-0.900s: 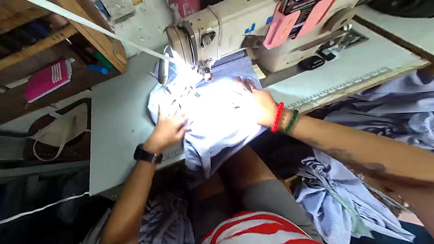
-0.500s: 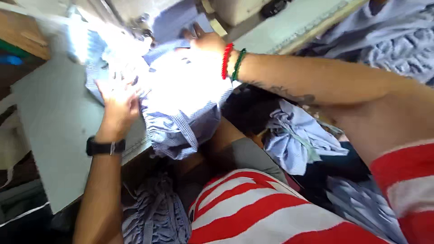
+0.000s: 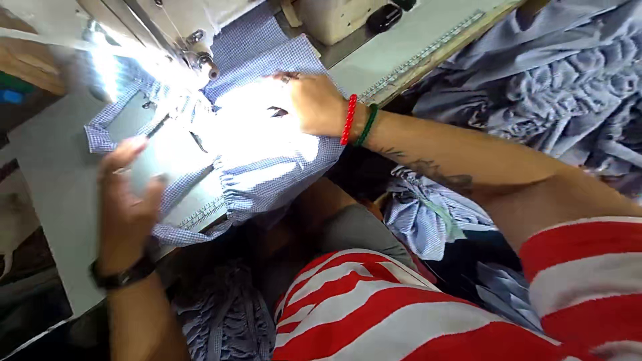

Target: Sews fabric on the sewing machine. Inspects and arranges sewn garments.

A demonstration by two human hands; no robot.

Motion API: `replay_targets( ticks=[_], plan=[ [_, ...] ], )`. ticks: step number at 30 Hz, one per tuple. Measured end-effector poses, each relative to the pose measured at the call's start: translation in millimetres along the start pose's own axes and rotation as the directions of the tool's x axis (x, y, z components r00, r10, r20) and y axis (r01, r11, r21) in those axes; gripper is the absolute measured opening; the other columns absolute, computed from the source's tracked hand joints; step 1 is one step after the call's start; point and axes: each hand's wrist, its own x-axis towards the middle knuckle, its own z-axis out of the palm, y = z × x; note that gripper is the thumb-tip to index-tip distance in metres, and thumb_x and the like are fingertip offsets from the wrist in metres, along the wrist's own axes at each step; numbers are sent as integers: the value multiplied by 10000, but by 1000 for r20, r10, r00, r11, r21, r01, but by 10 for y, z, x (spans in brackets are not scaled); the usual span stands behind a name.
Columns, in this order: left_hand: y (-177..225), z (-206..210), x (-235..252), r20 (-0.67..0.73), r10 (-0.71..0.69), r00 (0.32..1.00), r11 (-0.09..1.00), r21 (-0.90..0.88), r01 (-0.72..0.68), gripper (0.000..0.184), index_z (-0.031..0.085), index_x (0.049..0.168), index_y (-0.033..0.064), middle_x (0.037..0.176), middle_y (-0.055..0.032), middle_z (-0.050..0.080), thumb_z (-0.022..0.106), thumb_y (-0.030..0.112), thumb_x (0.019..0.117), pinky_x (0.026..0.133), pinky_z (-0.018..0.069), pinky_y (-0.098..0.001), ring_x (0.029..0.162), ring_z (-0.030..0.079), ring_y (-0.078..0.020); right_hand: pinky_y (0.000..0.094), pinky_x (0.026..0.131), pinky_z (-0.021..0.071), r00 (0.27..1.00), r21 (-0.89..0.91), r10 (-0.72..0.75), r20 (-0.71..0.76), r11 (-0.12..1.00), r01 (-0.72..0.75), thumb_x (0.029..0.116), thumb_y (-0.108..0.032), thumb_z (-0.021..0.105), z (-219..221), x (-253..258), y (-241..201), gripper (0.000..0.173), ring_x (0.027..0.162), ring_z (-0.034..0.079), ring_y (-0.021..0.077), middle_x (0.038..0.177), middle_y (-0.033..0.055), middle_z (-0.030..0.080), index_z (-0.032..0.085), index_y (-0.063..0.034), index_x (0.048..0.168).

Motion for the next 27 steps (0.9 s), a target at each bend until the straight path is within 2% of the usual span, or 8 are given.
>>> replay_targets(
  ticks=[2,4,14,19,21,24,26,27],
  plan=[
    [50,397,264,130,50,990,997,59,-58,663,496,1479,22,1511,-184,512,567,472,997,1224,123,-656,1479,386,-345,583,775,541,994,82,-103,-45,991,106,930,-241,614,140,20,-153,245,1042,697,364,1128,160,719,746,-125,1101],
    [-154,658,467,207,46,977,988,134,-75,688,576,1454,133,1526,-76,538,532,611,961,1150,35,-793,1510,347,-352,580,773,554,990,78,-140,-8,987,140,963,-251,595,267,2,-170,224,1055,688,352,1119,137,712,734,-139,1099],
    [-380,616,469,158,27,987,981,187,-57,498,672,1363,284,1518,11,550,565,554,959,1109,6,-837,1525,314,-356,592,741,550,992,-3,-128,-5,992,128,915,-287,618,291,-71,-155,255,1072,693,377,1119,141,728,741,-149,1092],
    [-409,572,414,231,-7,973,977,211,-43,589,599,1445,321,1588,74,467,534,635,951,1109,-18,-834,1565,227,-322,558,600,528,969,-18,-230,-85,973,230,931,-337,578,360,-162,-72,295,885,704,380,985,146,723,755,-128,1042],
    [-478,553,556,244,-66,968,983,182,21,569,561,1483,325,1622,73,417,522,580,975,1100,-40,-839,1574,194,-325,601,727,560,981,-36,-193,-22,981,192,938,-318,589,343,47,-6,313,1084,686,391,1230,158,693,726,-131,1148],
    [-464,582,618,209,23,978,984,168,-59,446,635,1419,275,1600,1,457,506,429,1021,1087,-43,-854,1554,233,-383,576,1125,426,986,-80,-138,91,986,145,1033,-253,534,260,203,-62,426,1502,388,357,1632,114,411,600,-119,1431],
    [-298,591,514,207,175,963,967,147,-207,336,750,1255,246,1521,-34,551,546,324,999,1111,11,-847,1507,346,-385,594,1029,503,980,-25,-184,-76,983,182,981,-218,580,264,-1,-220,318,1357,551,401,1443,179,606,718,-73,1228],
    [-252,597,452,234,195,952,967,115,-227,330,758,1242,232,1510,-29,561,551,320,1000,1126,16,-833,1506,354,-365,576,802,574,963,-35,-220,-154,976,217,954,-234,598,308,-74,-252,237,1114,683,386,1176,170,716,747,-98,1078]
  ],
)
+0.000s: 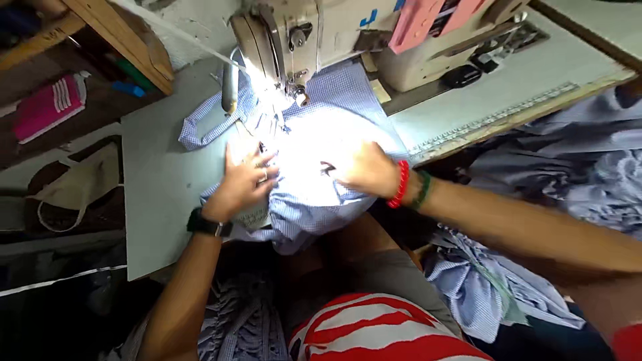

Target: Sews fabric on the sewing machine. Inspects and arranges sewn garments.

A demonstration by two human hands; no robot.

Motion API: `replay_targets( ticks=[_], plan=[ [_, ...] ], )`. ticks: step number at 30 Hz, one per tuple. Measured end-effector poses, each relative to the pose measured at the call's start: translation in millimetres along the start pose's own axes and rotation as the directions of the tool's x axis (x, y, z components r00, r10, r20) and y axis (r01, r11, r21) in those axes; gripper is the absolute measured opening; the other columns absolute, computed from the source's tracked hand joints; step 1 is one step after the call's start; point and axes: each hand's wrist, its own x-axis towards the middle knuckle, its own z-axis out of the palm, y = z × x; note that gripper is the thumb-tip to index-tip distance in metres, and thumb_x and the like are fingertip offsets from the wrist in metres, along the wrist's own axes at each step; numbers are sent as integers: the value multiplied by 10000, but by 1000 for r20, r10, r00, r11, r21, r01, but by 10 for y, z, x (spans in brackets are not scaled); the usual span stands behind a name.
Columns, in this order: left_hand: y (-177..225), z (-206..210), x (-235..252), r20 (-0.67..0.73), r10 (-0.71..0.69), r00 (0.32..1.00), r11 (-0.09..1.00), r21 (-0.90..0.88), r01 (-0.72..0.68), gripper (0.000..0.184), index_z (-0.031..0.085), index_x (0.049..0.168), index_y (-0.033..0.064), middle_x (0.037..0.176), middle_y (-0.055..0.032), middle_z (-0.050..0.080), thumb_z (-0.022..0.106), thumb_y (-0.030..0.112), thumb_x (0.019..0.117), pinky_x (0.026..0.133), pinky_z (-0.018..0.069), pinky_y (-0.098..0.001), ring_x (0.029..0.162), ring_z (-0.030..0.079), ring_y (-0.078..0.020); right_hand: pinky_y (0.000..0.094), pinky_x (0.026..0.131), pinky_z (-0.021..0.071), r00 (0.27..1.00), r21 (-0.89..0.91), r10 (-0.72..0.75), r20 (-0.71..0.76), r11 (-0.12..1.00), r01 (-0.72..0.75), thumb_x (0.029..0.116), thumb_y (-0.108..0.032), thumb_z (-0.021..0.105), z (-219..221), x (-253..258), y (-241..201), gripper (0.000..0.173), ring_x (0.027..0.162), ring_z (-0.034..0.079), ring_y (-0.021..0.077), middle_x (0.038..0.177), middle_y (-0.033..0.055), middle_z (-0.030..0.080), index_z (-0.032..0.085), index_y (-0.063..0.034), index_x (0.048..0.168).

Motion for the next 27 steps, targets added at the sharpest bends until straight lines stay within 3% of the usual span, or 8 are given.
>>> replay_targets(
  ticks=[2,5,10,14,17,20,24,27],
  plan=[
    [-39,55,-65,0,-45,999,997,-62,45,336,740,1275,194,1512,-38,560,535,287,1024,1122,17,-829,1518,333,-365,583,652,555,999,19,39,35,999,-40,956,-245,596,38,-12,93,244,949,712,391,1056,172,724,751,-103,1080],
    [-15,58,-70,-50,-28,998,999,-24,26,312,774,1217,203,1458,-13,613,554,213,996,1118,0,-838,1502,366,-365,578,932,543,985,-37,111,131,994,-107,1011,-224,546,-66,46,114,387,1344,566,393,1487,164,572,654,-97,1361],
    [52,84,-226,25,-24,999,999,-48,25,395,687,1352,167,1528,3,547,528,334,1031,1134,27,-821,1527,336,-293,536,529,513,993,37,-37,109,999,33,985,-351,598,-39,-189,-76,296,689,686,344,787,120,695,774,-140,1093],
    [145,35,-261,49,-10,999,1000,15,9,426,669,1381,188,1546,-4,527,536,354,1012,1129,0,-831,1540,305,-314,596,728,570,991,-54,19,133,998,-12,945,-353,639,-127,-136,-4,347,1088,686,431,1184,195,712,734,-69,1120],
    [100,49,-285,92,-60,994,998,-1,61,497,575,1479,200,1585,22,480,489,417,1041,1138,3,-816,1555,270,-298,567,604,552,996,-2,-3,90,1000,4,965,-377,637,-62,-180,105,327,878,711,386,1009,173,715,745,-82,1057],
    [50,81,-219,44,-71,997,997,-8,71,444,622,1435,203,1560,11,512,475,370,1052,1127,-9,-828,1549,278,-323,624,926,533,968,-97,116,224,991,-96,1010,-375,554,-119,-42,169,438,1343,558,419,1541,157,517,651,-122,1354],
    [124,69,-237,85,-42,996,999,-32,44,452,630,1424,187,1560,34,510,491,371,1036,1155,-9,-798,1555,273,-281,628,797,562,997,-16,-12,76,1000,13,972,-375,583,-29,-169,141,346,1131,667,430,1252,190,690,750,-109,1117],
    [-69,64,-104,85,-152,985,985,-70,158,471,581,1476,203,1595,46,463,481,374,1048,1142,-63,-802,1578,195,-295,654,956,510,964,-5,114,240,993,-116,993,-330,593,-89,61,449,421,1407,505,381,1596,78,471,650,-188,1386]
  ],
)
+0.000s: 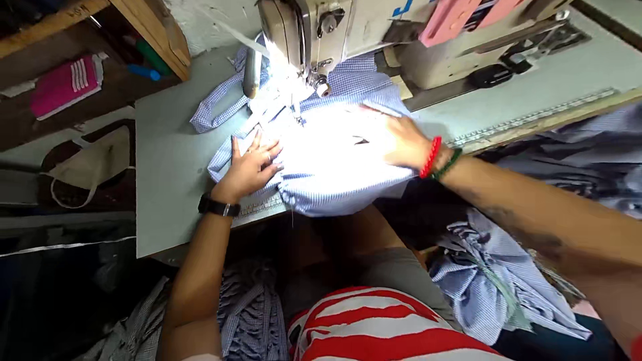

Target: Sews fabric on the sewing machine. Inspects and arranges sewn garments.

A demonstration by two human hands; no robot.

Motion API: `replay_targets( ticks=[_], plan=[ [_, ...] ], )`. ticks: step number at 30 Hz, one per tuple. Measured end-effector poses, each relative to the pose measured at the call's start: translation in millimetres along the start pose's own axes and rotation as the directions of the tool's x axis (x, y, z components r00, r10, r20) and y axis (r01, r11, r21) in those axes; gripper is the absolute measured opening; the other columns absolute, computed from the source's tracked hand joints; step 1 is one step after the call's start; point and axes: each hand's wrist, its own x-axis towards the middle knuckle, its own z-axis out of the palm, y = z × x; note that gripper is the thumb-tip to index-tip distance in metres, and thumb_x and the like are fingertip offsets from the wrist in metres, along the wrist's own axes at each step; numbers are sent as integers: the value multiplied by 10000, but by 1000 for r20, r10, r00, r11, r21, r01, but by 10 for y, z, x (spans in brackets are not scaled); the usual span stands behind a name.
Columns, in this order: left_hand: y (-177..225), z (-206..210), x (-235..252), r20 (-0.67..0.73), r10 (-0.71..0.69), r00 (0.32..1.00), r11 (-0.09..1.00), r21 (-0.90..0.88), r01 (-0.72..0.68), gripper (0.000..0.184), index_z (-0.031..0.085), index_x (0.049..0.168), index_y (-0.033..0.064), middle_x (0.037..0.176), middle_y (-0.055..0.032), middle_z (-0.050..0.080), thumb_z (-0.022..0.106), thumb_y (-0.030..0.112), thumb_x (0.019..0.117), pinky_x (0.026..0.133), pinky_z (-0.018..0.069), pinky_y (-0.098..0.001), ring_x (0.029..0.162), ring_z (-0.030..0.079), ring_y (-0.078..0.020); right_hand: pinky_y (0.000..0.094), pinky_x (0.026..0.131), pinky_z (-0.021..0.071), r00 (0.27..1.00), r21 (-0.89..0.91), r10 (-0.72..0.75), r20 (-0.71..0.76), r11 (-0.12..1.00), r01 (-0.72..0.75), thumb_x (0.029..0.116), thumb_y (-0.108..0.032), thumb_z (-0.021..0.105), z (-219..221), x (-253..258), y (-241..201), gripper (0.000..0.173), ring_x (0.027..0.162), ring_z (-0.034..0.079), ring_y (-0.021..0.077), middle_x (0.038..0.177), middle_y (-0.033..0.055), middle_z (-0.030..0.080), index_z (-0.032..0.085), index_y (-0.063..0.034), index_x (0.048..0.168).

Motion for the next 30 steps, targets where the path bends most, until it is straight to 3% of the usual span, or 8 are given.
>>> replay_targets(
  ticks=[4,6,9,16,20,23,26,30],
  plan=[
    [-108,-7,227,-62,-62,996,997,-39,60,469,589,1467,183,1598,44,458,469,359,1049,1142,-73,-793,1579,194,-284,628,1027,479,999,-23,31,-42,999,-32,1030,-230,578,-77,268,-86,401,1404,515,366,1528,100,547,616,-180,1426],
    [-116,-15,259,-67,-80,995,996,-46,77,473,585,1471,189,1607,62,442,454,377,1057,1158,-64,-776,1582,187,-258,585,715,550,941,37,-202,-273,975,221,905,-112,595,-23,197,-499,221,948,710,388,1044,168,738,756,-94,1056],
    [-130,25,244,-83,-81,993,996,-51,77,476,588,1469,193,1599,57,455,449,380,1054,1161,-58,-774,1576,212,-250,461,521,504,904,88,-371,-212,914,395,961,-266,614,90,82,-1163,180,698,673,271,931,73,705,740,-153,1022],
    [-154,58,242,-101,-77,992,996,-43,73,500,588,1469,198,1599,64,454,477,432,1041,1168,-61,-762,1575,215,-238,510,621,562,959,72,-282,40,958,279,918,-170,710,191,-107,-1702,145,796,692,327,867,137,672,705,-59,1010],
    [-169,59,257,-59,-98,993,995,-32,97,637,525,1520,202,1636,76,394,579,524,973,1165,-83,-760,1591,148,-234,584,749,568,760,220,-445,473,895,388,965,46,557,393,-692,-2074,161,977,685,448,1017,254,679,652,61,1095],
    [-72,-58,240,49,-113,992,993,-31,114,679,453,1565,175,1673,39,325,567,518,990,1131,-122,-786,1598,54,-314,506,648,587,918,119,-381,114,922,368,985,-50,578,325,-524,-1880,127,880,706,379,963,197,687,685,7,1023],
    [109,-67,131,-79,13,997,1000,1,-13,349,731,1293,179,1469,-22,604,561,275,1004,1134,-1,-819,1511,352,-356,442,632,590,927,87,-234,-293,959,270,1014,-259,600,155,-324,-1534,202,859,704,289,996,115,688,720,-97,1026],
    [245,66,-136,-102,108,989,990,100,-97,511,705,1327,220,1458,20,612,581,548,955,1162,15,-800,1485,408,-297,580,751,558,962,-21,4,-273,1000,-10,949,-179,634,81,-461,-850,167,927,695,400,929,166,709,727,-58,1018]
  ],
)
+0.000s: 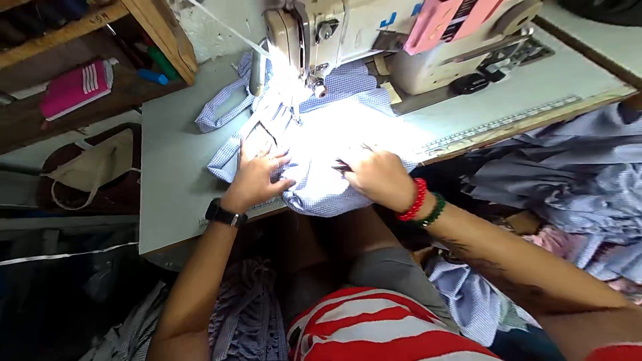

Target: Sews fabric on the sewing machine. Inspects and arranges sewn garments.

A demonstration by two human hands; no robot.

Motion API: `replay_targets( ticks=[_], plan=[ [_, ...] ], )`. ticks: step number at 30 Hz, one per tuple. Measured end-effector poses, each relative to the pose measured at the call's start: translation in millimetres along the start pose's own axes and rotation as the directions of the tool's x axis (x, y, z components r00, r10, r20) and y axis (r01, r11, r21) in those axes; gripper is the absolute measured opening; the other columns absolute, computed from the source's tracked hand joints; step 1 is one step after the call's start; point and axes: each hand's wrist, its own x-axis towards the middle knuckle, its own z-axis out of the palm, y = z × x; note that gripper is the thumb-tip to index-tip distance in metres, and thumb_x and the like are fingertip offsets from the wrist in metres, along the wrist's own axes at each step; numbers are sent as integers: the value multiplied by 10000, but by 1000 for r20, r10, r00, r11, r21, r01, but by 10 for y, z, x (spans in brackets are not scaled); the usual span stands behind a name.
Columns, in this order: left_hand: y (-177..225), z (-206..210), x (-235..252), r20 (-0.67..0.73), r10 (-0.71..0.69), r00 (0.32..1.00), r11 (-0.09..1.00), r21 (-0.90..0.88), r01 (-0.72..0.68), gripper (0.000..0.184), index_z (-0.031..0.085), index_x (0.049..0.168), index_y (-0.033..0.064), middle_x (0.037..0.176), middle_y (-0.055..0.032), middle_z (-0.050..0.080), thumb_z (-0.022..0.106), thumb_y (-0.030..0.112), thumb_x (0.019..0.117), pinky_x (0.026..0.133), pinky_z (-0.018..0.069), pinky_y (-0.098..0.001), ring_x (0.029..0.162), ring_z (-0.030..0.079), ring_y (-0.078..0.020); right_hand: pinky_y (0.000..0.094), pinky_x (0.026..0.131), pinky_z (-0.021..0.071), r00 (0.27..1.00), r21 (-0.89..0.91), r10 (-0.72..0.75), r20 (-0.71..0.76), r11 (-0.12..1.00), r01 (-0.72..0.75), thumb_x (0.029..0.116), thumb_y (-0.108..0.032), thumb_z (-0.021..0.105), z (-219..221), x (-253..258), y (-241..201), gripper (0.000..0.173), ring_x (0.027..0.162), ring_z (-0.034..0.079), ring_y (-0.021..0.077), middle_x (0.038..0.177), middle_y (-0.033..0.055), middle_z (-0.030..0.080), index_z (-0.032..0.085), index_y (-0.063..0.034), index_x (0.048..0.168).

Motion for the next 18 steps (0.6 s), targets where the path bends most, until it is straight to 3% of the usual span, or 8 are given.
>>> replay_targets(
  ticks=[3,7,9,11,13,14,16,18],
  plan=[
    [-169,41,-19,81,-77,994,997,8,76,703,542,1506,248,1599,42,458,585,641,925,1147,-30,-800,1568,229,-290,609,607,542,996,-70,75,56,995,-71,908,-228,648,63,-38,456,239,948,701,445,978,186,713,751,-87,1072],
    [-179,28,112,67,-26,997,996,87,20,498,575,1476,203,1600,15,459,463,433,1049,1134,-3,-824,1554,261,-337,639,935,537,982,-42,128,137,992,-123,1006,-256,590,4,129,530,290,1367,544,408,1453,163,597,715,-124,1233],
    [-77,35,54,32,106,994,991,76,-108,442,698,1335,172,1530,3,545,502,424,1028,1149,17,-816,1512,358,-321,614,766,574,996,-44,20,91,999,-16,968,-337,609,-19,52,365,300,1160,655,433,1234,176,694,751,-118,1116],
    [-38,6,-30,132,66,989,996,47,-73,640,608,1443,163,1605,10,452,506,594,981,1152,-36,-799,1565,241,-290,568,582,544,997,-14,-16,80,1000,17,958,-438,601,53,-35,379,371,859,706,401,981,152,726,775,-131,1074],
    [-120,-19,3,152,-30,988,999,45,23,752,528,1517,184,1622,14,426,569,651,928,1139,-47,-808,1578,188,-312,591,563,532,997,11,-4,83,1000,3,948,-387,636,80,34,508,315,836,704,409,1051,166,721,757,-118,1059],
    [-203,-9,66,142,-69,987,996,57,62,771,497,1540,215,1627,25,418,582,663,918,1134,-44,-816,1582,173,-317,617,668,560,994,5,3,105,1000,-4,963,-335,625,67,119,571,308,1014,702,419,1275,159,689,750,-117,1141],
    [-360,3,236,112,-131,985,990,61,125,732,484,1549,233,1639,43,395,603,614,936,1125,-35,-827,1584,161,-318,636,1015,497,977,-6,21,213,1000,-20,1042,-286,525,69,348,717,375,1438,475,382,1599,73,471,663,-146,1361],
    [-469,-35,414,109,-193,975,981,15,193,688,479,1551,240,1660,81,347,609,556,954,1127,-64,-816,1592,131,-288,644,1058,459,960,-12,46,276,999,-44,1064,-289,507,89,577,837,416,1516,363,368,1648,12,401,592,-168,1454]
  ],
)
